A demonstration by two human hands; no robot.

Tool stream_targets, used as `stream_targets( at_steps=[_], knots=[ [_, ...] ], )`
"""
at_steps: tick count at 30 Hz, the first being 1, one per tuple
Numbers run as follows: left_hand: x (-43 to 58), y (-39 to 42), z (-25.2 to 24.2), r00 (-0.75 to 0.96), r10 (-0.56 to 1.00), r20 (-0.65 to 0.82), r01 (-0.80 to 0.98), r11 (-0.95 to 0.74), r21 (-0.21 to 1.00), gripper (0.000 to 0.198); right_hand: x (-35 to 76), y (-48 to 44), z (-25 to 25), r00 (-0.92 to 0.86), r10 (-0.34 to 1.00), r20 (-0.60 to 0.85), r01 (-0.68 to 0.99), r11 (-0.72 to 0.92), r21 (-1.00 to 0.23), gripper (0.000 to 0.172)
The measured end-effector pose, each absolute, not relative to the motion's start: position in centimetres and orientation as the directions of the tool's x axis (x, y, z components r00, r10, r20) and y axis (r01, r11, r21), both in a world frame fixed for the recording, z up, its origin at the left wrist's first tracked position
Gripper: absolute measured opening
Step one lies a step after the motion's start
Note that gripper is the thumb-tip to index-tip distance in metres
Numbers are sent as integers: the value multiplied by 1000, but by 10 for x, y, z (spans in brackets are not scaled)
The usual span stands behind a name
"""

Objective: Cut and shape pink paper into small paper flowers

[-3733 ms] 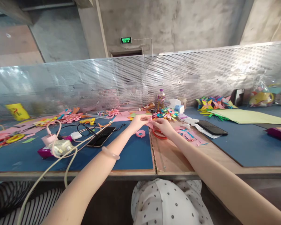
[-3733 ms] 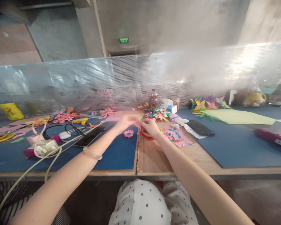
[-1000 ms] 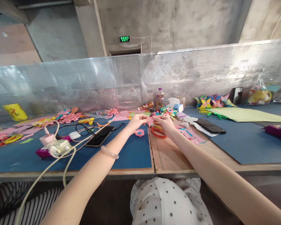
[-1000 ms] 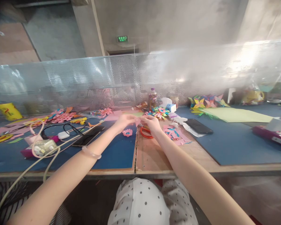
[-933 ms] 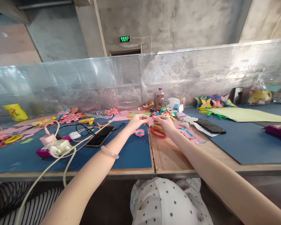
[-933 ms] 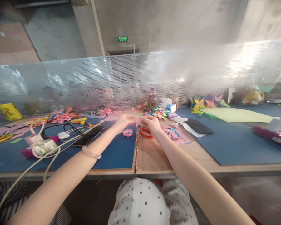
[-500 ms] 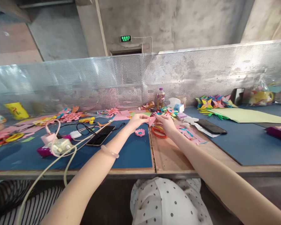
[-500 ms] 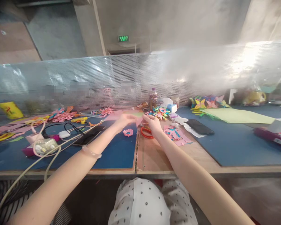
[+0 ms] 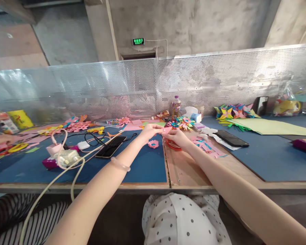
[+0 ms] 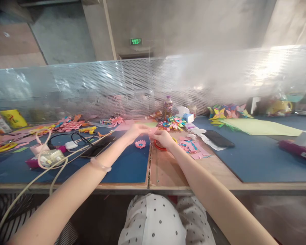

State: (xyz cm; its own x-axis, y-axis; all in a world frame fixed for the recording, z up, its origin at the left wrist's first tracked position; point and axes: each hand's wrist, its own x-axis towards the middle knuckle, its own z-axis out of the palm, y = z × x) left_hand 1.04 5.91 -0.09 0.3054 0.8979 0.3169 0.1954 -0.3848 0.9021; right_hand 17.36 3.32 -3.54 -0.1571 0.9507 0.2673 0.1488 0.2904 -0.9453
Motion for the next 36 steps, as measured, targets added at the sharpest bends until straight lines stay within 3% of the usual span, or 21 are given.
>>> stream_targets(
  at_steps=[8, 19, 29, 36],
  knots=[
    [10, 67, -7, 323, 893, 313, 151, -375, 915, 22, 175, 33, -35, -188, 936, 299, 199, 334, -921, 45],
    [9, 70, -5, 202, 951, 233, 46, -247, 968, 22, 170, 37, -37, -194, 912, 361, 207, 398, -894, 43],
    [9, 70, -6, 176, 960, 216, 93, -235, 967, 24, 175, 42, -36, -127, 877, 463, 450, 467, -761, 36],
    [8, 68, -5, 281, 913, 296, 199, -357, 913, 23, 175, 38, -34, -145, 887, 438, 280, 461, -842, 45]
  ],
)
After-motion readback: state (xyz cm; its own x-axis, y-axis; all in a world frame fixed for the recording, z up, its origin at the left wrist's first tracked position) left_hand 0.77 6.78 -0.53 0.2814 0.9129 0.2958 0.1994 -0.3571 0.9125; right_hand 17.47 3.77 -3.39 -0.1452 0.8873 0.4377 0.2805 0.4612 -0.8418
